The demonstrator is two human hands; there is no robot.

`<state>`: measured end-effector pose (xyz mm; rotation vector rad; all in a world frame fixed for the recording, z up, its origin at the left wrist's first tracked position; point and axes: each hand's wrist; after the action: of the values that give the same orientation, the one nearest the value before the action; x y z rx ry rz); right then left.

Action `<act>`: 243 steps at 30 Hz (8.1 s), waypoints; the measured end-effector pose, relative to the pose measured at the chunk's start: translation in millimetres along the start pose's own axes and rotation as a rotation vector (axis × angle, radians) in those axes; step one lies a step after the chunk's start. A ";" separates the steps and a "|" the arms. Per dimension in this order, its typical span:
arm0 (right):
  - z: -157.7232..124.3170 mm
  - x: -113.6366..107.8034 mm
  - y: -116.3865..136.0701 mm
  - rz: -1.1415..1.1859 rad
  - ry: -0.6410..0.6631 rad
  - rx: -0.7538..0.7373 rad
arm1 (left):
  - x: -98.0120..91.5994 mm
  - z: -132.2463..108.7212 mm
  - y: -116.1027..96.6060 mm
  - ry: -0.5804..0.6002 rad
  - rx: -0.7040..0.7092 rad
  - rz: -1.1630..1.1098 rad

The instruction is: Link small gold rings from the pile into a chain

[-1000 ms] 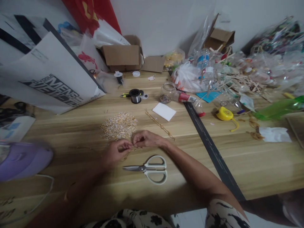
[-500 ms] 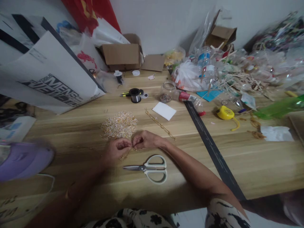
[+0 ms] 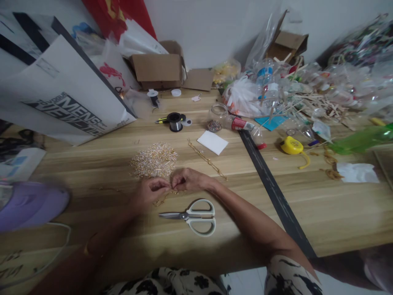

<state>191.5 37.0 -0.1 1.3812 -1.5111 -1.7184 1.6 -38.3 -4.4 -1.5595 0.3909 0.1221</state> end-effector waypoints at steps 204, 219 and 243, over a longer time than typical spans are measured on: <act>-14.0 -4.5 -1.5 0.199 0.027 0.035 | -2.9 98.4 -11.8 0.019 0.103 0.188; -14.6 -9.4 -7.3 0.326 0.125 0.155 | -5.5 104.2 -13.0 0.018 0.127 0.305; -13.5 -8.7 -7.9 0.352 0.159 0.144 | -22.9 69.2 -22.1 0.371 0.534 0.817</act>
<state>208.9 40.5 -2.6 1.2002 -1.6948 -1.2792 -1.2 33.4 21.4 -0.8163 1.2365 0.3286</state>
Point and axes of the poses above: each hand's wrist, its own z-axis towards the middle knuckle, its own x-axis out of the palm, y = z × x, and after that the axes turned 6 degrees about x, right-handed
